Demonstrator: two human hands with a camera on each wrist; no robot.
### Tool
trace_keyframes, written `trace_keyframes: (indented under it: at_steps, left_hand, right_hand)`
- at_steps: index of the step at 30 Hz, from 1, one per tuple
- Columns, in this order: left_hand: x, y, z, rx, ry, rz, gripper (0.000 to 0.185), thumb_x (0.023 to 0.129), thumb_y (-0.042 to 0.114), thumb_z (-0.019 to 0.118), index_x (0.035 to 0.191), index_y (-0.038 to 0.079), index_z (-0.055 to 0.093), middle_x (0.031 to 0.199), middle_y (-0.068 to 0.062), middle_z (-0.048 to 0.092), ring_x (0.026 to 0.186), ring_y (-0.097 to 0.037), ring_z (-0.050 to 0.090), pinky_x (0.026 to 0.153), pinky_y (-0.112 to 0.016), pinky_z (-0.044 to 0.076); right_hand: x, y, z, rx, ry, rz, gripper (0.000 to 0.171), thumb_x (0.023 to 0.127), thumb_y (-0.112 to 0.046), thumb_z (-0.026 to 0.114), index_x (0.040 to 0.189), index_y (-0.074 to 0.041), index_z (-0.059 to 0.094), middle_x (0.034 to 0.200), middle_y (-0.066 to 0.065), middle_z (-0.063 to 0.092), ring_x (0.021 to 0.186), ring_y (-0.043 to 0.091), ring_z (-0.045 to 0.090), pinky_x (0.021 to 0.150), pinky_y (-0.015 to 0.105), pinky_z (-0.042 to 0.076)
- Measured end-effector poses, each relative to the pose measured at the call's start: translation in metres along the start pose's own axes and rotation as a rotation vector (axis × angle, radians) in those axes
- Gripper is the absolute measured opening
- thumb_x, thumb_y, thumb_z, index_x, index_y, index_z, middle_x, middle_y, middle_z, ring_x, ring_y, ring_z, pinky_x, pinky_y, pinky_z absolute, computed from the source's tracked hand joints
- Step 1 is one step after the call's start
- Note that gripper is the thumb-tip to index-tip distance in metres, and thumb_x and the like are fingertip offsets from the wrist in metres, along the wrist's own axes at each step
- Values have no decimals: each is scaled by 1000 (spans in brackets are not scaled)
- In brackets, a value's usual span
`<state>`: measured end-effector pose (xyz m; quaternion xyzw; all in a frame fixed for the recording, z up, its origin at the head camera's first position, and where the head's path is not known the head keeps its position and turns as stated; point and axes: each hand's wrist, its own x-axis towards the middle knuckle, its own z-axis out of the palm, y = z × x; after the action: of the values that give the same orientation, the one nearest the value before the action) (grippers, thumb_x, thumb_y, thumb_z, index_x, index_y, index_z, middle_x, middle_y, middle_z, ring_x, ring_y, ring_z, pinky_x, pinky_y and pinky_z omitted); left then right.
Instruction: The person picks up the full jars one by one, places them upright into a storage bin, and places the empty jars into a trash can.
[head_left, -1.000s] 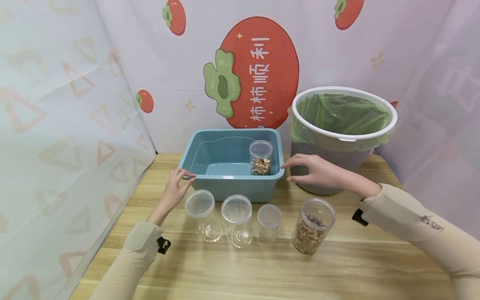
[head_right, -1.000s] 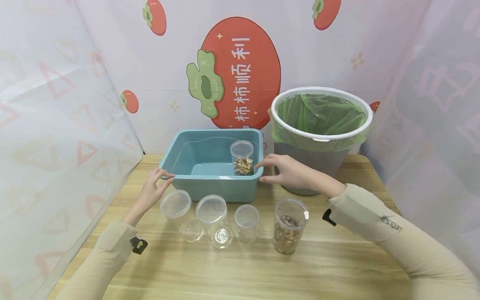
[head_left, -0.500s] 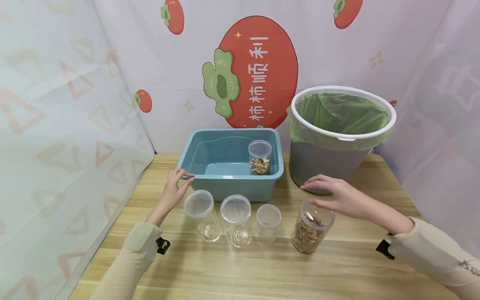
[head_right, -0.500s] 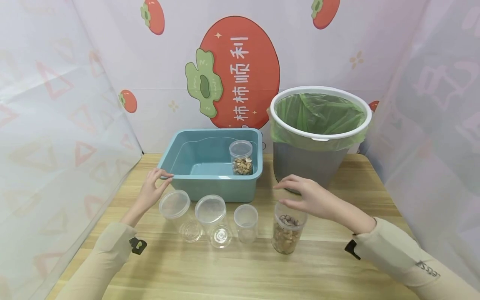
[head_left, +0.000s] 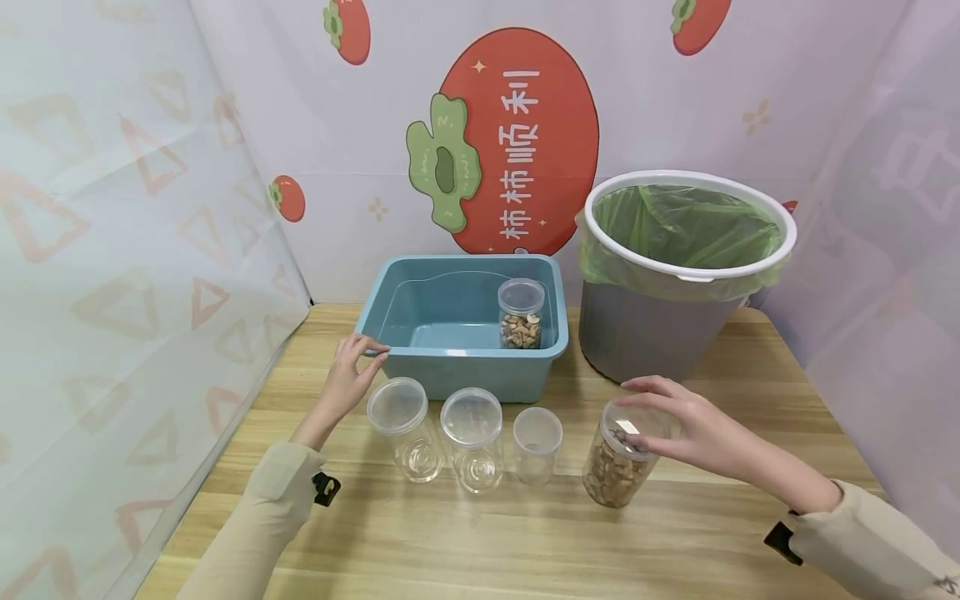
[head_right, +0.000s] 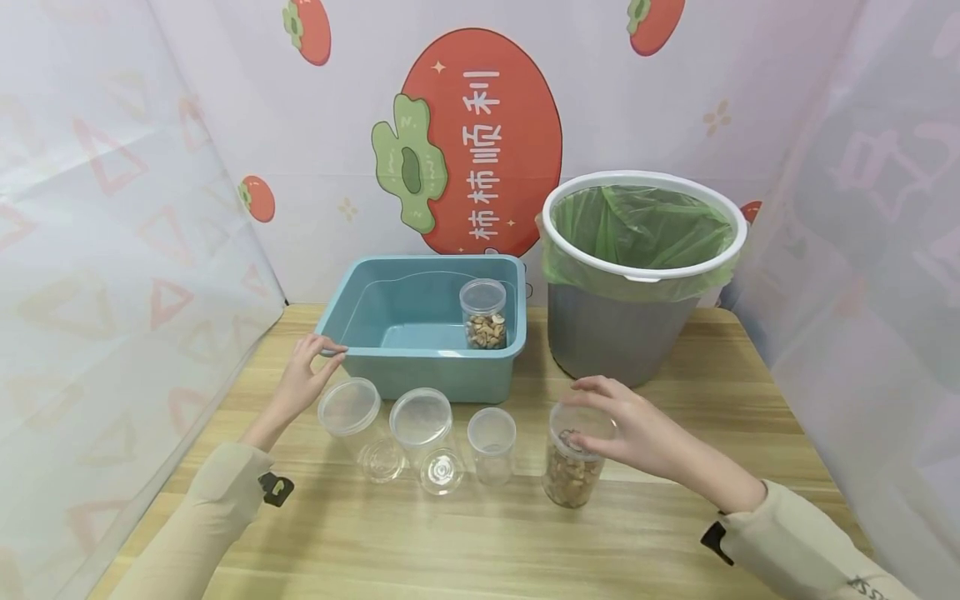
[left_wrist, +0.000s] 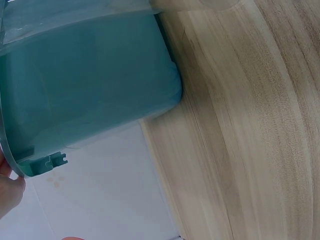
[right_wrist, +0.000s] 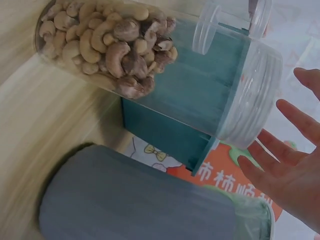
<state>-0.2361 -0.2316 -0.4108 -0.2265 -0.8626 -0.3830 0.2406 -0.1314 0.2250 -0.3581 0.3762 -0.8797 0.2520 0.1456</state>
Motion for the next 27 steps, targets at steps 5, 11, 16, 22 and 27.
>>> trace_keyframes:
  at_steps: [5,11,16,22,27]
  left_hand:
    - [1,1,0,-1,1,1,8,79,-2,62,87,0,62,87,-14,52,86,-27,41,73,-37,31]
    - [0,0,1,4,10,12,10,77,-4,63,86,0,61,87,-14,52,87,-28,41,74,-37,30]
    - [-1,0,1,12,13,14,10,78,-4,63,86,0,61,87,-13,52,87,-28,41,74,-37,30]
    - [-2,0,0,6,-5,2,8,80,0,61,88,2,61,89,-13,52,89,-27,41,76,-40,31]
    - [-2,-1,1,9,-8,-1,8,80,-1,61,88,2,61,89,-13,52,89,-28,41,76,-40,31]
  right_hand:
    - [-6,0,7,2,17,-19,52,66,-19,77,114,-15,57,119,8,49,108,21,45,90,9,25]
    - [-10,-1,15,-17,32,-6,57,65,-25,77,117,-16,55,123,5,46,110,22,43,88,14,30]
    - [-13,2,22,-9,37,-23,59,64,-23,78,117,-14,55,124,6,44,112,21,41,90,14,29]
    - [-16,6,27,9,37,-37,61,64,-22,78,119,-11,53,124,7,43,115,22,39,95,10,21]
    - [-14,7,29,47,104,-98,53,73,-34,71,116,-8,55,118,9,47,111,22,42,94,10,24]
